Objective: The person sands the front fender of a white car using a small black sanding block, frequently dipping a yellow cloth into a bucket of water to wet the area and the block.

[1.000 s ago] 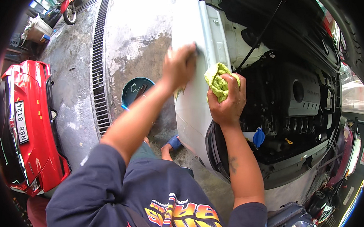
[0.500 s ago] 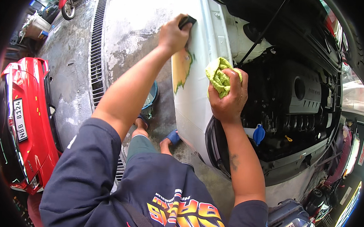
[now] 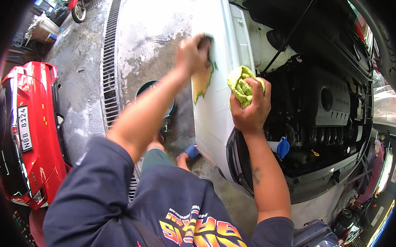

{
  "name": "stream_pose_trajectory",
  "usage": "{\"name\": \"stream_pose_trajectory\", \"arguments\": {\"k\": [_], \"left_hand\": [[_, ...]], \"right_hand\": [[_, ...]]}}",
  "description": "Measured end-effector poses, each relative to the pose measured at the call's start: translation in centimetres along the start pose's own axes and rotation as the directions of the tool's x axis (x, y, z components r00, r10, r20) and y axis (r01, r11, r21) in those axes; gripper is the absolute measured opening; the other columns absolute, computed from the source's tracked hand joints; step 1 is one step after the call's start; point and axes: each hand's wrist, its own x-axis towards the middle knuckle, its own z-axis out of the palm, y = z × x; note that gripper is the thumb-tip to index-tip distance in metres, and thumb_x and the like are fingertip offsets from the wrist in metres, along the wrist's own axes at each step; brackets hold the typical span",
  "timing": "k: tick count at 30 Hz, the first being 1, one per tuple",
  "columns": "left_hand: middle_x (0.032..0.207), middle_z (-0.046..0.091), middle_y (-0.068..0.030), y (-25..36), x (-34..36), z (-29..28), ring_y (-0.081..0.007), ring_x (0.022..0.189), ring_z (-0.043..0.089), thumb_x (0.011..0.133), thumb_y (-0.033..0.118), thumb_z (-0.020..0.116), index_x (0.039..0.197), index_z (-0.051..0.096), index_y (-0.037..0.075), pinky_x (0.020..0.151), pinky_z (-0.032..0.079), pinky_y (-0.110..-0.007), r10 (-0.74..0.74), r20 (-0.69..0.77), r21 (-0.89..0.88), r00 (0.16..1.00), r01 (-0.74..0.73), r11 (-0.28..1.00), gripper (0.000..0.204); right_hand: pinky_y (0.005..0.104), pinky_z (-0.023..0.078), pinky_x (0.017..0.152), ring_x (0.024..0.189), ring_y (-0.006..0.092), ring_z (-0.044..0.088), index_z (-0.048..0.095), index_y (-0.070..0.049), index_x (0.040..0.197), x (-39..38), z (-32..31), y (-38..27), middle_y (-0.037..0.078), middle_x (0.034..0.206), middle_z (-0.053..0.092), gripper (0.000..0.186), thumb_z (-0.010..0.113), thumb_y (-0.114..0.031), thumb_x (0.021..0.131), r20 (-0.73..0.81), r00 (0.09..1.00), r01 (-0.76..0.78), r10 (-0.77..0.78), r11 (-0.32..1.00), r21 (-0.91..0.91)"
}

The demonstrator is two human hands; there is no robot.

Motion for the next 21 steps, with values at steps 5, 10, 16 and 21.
{"name": "stream_pose_trajectory", "arguments": {"k": [5, 10, 16, 21], "left_hand": [[0.133, 0.074, -0.0170, -2.6, -13.2, 3.1, -0.0416, 0.121, 0.070, 0.089, 0.015, 0.077, 0.138, 0.072, 0.011, 0.103, 0.054, -0.053, 0.469, -0.038, 0.059, 0.882, -0.467, 0.882, 0.050], [0.102, 0.081, -0.0211, -1.0, 5.3, -0.6, -0.0408, 0.094, 0.080, 0.100, 0.030, 0.075, 0.124, 0.077, 0.012, 0.087, 0.064, -0.051, 0.067, -0.063, 0.073, 0.996, -0.062, 0.995, 0.030], [0.128, 0.076, -0.0206, -2.1, -12.3, 3.3, -0.0441, 0.122, 0.071, 0.091, 0.019, 0.080, 0.137, 0.073, 0.009, 0.105, 0.055, -0.054, 0.478, -0.101, 0.081, 0.873, -0.471, 0.878, 0.048], [0.120, 0.079, -0.0169, -0.7, 2.2, 0.3, -0.0426, 0.112, 0.073, 0.105, 0.029, 0.068, 0.126, 0.077, 0.010, 0.098, 0.057, -0.054, 0.076, -0.056, 0.023, 0.996, -0.075, 0.997, 0.031]], "right_hand": [[0.0511, 0.056, 0.093, 0.110, 0.0433, 0.066, 0.063, -0.009, 0.120, -0.2, -1.2, 0.7, 0.020, 0.118, 0.065, 0.044, 0.084, -0.012, 0.081, -0.001, 1.000, 0.001, -0.001, 0.999, -0.048], [0.0510, 0.056, 0.094, 0.111, 0.0435, 0.066, 0.063, -0.009, 0.120, 0.2, 0.5, -0.3, 0.020, 0.119, 0.065, 0.044, 0.084, -0.013, 0.081, 0.006, 1.000, 0.027, -0.027, 0.999, 0.022], [0.0512, 0.056, 0.093, 0.110, 0.0433, 0.066, 0.063, -0.009, 0.120, -0.4, -1.2, 0.7, 0.020, 0.117, 0.065, 0.045, 0.084, -0.014, 0.081, 0.009, 1.000, -0.019, 0.019, 0.999, -0.037], [0.0510, 0.056, 0.093, 0.110, 0.0430, 0.066, 0.063, -0.009, 0.120, 0.2, -0.1, -0.3, 0.020, 0.116, 0.065, 0.044, 0.084, -0.013, 0.081, 0.008, 1.000, 0.019, -0.019, 1.000, -0.004]]}}
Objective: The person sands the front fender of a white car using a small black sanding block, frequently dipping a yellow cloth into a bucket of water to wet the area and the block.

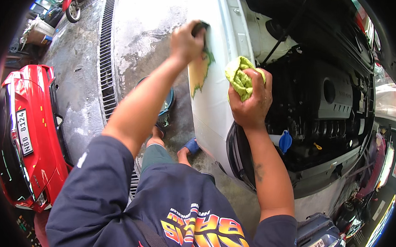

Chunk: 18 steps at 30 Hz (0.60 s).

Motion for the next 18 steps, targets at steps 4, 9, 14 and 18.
{"name": "stream_pose_trajectory", "arguments": {"k": [4, 9, 14, 18], "left_hand": [[0.119, 0.080, -0.0216, -2.0, -7.9, 2.4, -0.0442, 0.116, 0.075, 0.097, 0.023, 0.078, 0.130, 0.077, 0.005, 0.105, 0.055, -0.051, 0.196, -0.142, -0.002, 0.970, -0.198, 0.980, 0.037], [0.128, 0.079, -0.0170, -3.2, -7.5, 3.1, -0.0375, 0.119, 0.075, 0.097, 0.020, 0.075, 0.133, 0.076, 0.011, 0.106, 0.056, -0.054, 0.411, -0.173, 0.036, 0.895, -0.411, 0.911, 0.038], [0.111, 0.080, -0.0243, -0.6, 0.1, 0.1, -0.0431, 0.108, 0.076, 0.107, 0.029, 0.066, 0.133, 0.075, 0.008, 0.096, 0.060, -0.052, -0.017, -0.086, 0.054, 0.996, 0.021, 0.998, 0.036], [0.129, 0.076, -0.0222, 0.1, -16.2, 2.5, -0.0462, 0.119, 0.071, 0.086, 0.011, 0.077, 0.138, 0.073, 0.006, 0.102, 0.055, -0.056, 0.397, -0.052, 0.025, 0.916, -0.397, 0.918, 0.053]], "right_hand": [[0.0509, 0.056, 0.092, 0.109, 0.0434, 0.066, 0.063, -0.009, 0.120, 0.1, 0.0, 0.1, 0.020, 0.116, 0.066, 0.044, 0.083, -0.013, 0.081, -0.001, 1.000, -0.007, 0.007, 1.000, -0.018], [0.0513, 0.056, 0.092, 0.109, 0.0440, 0.066, 0.063, -0.009, 0.120, 0.2, -0.6, 0.6, 0.021, 0.118, 0.065, 0.043, 0.083, -0.013, 0.081, -0.002, 1.000, -0.013, 0.013, 1.000, -0.016], [0.0514, 0.056, 0.093, 0.110, 0.0435, 0.066, 0.063, -0.008, 0.119, 0.1, 0.3, -0.2, 0.021, 0.117, 0.065, 0.042, 0.082, -0.011, 0.082, 0.002, 1.000, -0.005, 0.005, 1.000, 0.017], [0.0517, 0.056, 0.093, 0.109, 0.0441, 0.065, 0.063, -0.008, 0.119, -0.4, -0.9, 1.0, 0.021, 0.118, 0.064, 0.044, 0.083, -0.012, 0.080, 0.017, 0.999, -0.028, 0.029, 0.999, -0.023]]}}
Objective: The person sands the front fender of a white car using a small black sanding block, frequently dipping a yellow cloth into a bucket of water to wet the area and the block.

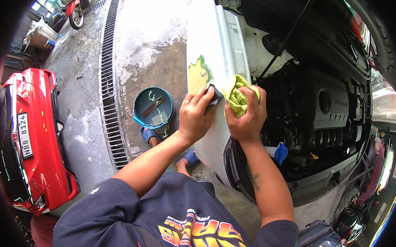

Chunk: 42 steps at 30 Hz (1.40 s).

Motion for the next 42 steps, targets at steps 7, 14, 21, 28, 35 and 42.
{"name": "stream_pose_trajectory", "arguments": {"k": [7, 14, 21, 28, 35, 42], "left_hand": [[0.118, 0.080, -0.0203, -7.8, 17.9, -1.4, -0.0437, 0.108, 0.076, 0.103, 0.033, 0.072, 0.129, 0.077, 0.011, 0.096, 0.061, -0.051, -0.463, 0.039, -0.014, 0.886, 0.463, 0.886, 0.035], [0.124, 0.078, -0.0204, -1.3, 1.3, -0.2, -0.0367, 0.111, 0.076, 0.087, 0.012, 0.080, 0.130, 0.076, 0.005, 0.103, 0.056, -0.053, 0.098, -0.021, 0.052, 0.995, -0.097, 0.994, 0.043], [0.108, 0.081, -0.0213, -8.5, 16.7, -0.1, -0.0433, 0.107, 0.075, 0.101, 0.028, 0.075, 0.131, 0.077, 0.007, 0.094, 0.058, -0.051, -0.423, -0.012, 0.001, 0.906, 0.423, 0.906, 0.036], [0.123, 0.078, -0.0233, -6.0, 6.1, 1.0, -0.0377, 0.106, 0.075, 0.093, 0.011, 0.070, 0.127, 0.077, 0.001, 0.096, 0.057, -0.049, 0.231, -0.158, 0.124, 0.960, -0.213, 0.969, 0.036], [0.121, 0.079, -0.0242, -5.2, 9.2, 0.1, -0.0426, 0.112, 0.075, 0.102, 0.024, 0.072, 0.134, 0.075, 0.004, 0.099, 0.057, -0.052, -0.211, -0.087, -0.045, 0.974, 0.208, 0.977, 0.038], [0.120, 0.077, -0.0183, -6.9, 12.4, 0.6, -0.0449, 0.105, 0.070, 0.099, 0.016, 0.067, 0.133, 0.074, 0.009, 0.094, 0.055, -0.055, 0.070, -0.074, 0.266, 0.995, -0.048, 0.963, 0.035]], "right_hand": [[0.0521, 0.056, 0.092, 0.108, 0.0444, 0.066, 0.063, -0.009, 0.120, 0.3, 1.1, -1.1, 0.021, 0.119, 0.064, 0.045, 0.083, -0.013, 0.081, 0.000, 0.999, 0.038, -0.039, 0.998, 0.044], [0.0519, 0.057, 0.091, 0.107, 0.0448, 0.066, 0.063, -0.009, 0.119, -0.1, -0.1, 0.1, 0.021, 0.119, 0.063, 0.044, 0.084, -0.013, 0.080, -0.007, 1.000, -0.007, 0.007, 1.000, -0.007], [0.0519, 0.056, 0.092, 0.108, 0.0444, 0.066, 0.063, -0.009, 0.119, 0.5, 0.9, -1.1, 0.021, 0.118, 0.064, 0.044, 0.084, -0.013, 0.080, -0.006, 1.000, 0.017, -0.017, 0.999, 0.050], [0.0513, 0.056, 0.092, 0.108, 0.0443, 0.066, 0.063, -0.009, 0.119, 0.4, 0.3, -0.2, 0.022, 0.116, 0.064, 0.044, 0.084, -0.012, 0.081, -0.009, 1.000, 0.022, -0.021, 1.000, 0.016], [0.0530, 0.056, 0.092, 0.109, 0.0446, 0.065, 0.062, -0.009, 0.118, 0.5, 0.8, -1.0, 0.021, 0.116, 0.064, 0.043, 0.082, -0.011, 0.079, 0.006, 1.000, 0.013, -0.013, 1.000, 0.000], [0.0531, 0.055, 0.094, 0.110, 0.0457, 0.064, 0.061, -0.008, 0.119, 0.3, 0.7, -0.6, 0.023, 0.120, 0.063, 0.046, 0.082, -0.010, 0.078, 0.006, 1.000, 0.028, -0.029, 0.999, 0.015]]}}
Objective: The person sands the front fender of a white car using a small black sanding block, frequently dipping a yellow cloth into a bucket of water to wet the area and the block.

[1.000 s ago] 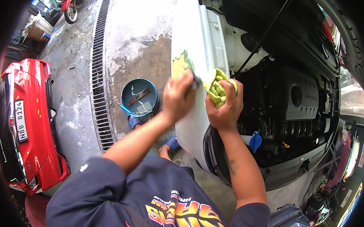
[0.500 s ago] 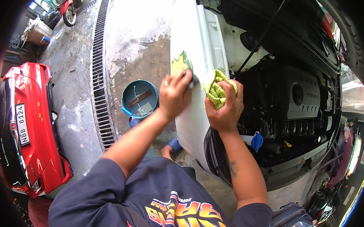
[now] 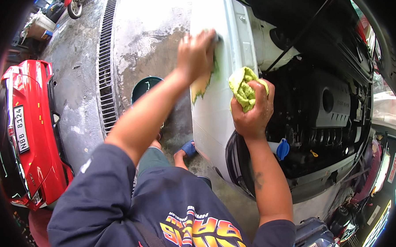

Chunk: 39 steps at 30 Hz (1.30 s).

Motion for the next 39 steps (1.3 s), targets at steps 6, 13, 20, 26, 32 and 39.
{"name": "stream_pose_trajectory", "arguments": {"k": [6, 13, 20, 26, 32, 39], "left_hand": [[0.125, 0.075, -0.0211, 4.9, -8.1, -1.5, -0.0430, 0.115, 0.071, 0.094, 0.015, 0.072, 0.139, 0.072, 0.006, 0.102, 0.054, -0.056, 0.007, -0.061, -0.134, 0.998, -0.015, 0.991, 0.046], [0.132, 0.076, -0.0152, -2.0, 4.6, 1.2, -0.0384, 0.112, 0.073, 0.100, 0.019, 0.064, 0.137, 0.073, 0.014, 0.096, 0.057, -0.052, -0.176, 0.084, 0.000, 0.981, 0.177, 0.984, 0.038], [0.135, 0.073, -0.0234, 6.2, -10.7, -2.3, -0.0415, 0.118, 0.072, 0.088, 0.008, 0.071, 0.143, 0.071, 0.006, 0.103, 0.055, -0.054, 0.022, 0.080, -0.157, 0.997, -0.009, 0.988, 0.055], [0.121, 0.079, -0.0166, -2.6, 6.1, 1.2, -0.0412, 0.115, 0.074, 0.106, 0.034, 0.065, 0.139, 0.075, 0.013, 0.105, 0.056, -0.054, -0.256, 0.013, -0.102, 0.967, 0.256, 0.961, 0.040], [0.133, 0.072, -0.0203, 6.2, -9.9, -2.9, -0.0445, 0.115, 0.069, 0.085, 0.011, 0.072, 0.143, 0.072, 0.013, 0.100, 0.055, -0.056, -0.019, 0.092, -0.179, 0.996, 0.035, 0.983, 0.059], [0.133, 0.076, -0.0178, -2.2, 7.6, 0.6, -0.0394, 0.121, 0.073, 0.106, 0.034, 0.065, 0.147, 0.070, 0.014, 0.108, 0.053, -0.058, -0.413, 0.257, -0.220, 0.874, 0.469, 0.856, 0.046]], "right_hand": [[0.0529, 0.056, 0.094, 0.111, 0.0457, 0.064, 0.061, -0.008, 0.118, -0.3, -0.3, 0.4, 0.023, 0.117, 0.063, 0.046, 0.082, -0.013, 0.077, -0.004, 1.000, -0.018, 0.018, 0.999, -0.026], [0.0524, 0.056, 0.093, 0.110, 0.0452, 0.065, 0.062, -0.008, 0.119, 0.2, 0.6, -0.1, 0.022, 0.118, 0.064, 0.046, 0.083, -0.013, 0.079, -0.010, 1.000, 0.025, -0.025, 0.999, 0.034], [0.0525, 0.057, 0.093, 0.107, 0.0454, 0.066, 0.063, -0.009, 0.118, -0.3, -0.7, 0.9, 0.022, 0.119, 0.063, 0.044, 0.084, -0.013, 0.079, -0.027, 0.999, -0.026, 0.025, 0.999, -0.046], [0.0526, 0.056, 0.093, 0.107, 0.0459, 0.066, 0.063, -0.008, 0.119, 0.2, 0.9, -0.3, 0.023, 0.119, 0.064, 0.044, 0.084, -0.013, 0.080, -0.018, 0.999, 0.029, -0.028, 0.999, 0.042], [0.0523, 0.057, 0.092, 0.108, 0.0457, 0.066, 0.063, -0.009, 0.118, -0.7, -0.5, 1.0, 0.023, 0.120, 0.063, 0.044, 0.083, -0.013, 0.079, -0.012, 1.000, -0.025, 0.025, 0.999, -0.022], [0.0526, 0.057, 0.090, 0.107, 0.0458, 0.066, 0.063, -0.009, 0.119, 0.5, 0.8, -0.2, 0.023, 0.119, 0.063, 0.044, 0.083, -0.014, 0.080, -0.030, 1.000, 0.002, -0.001, 0.998, 0.056]]}}
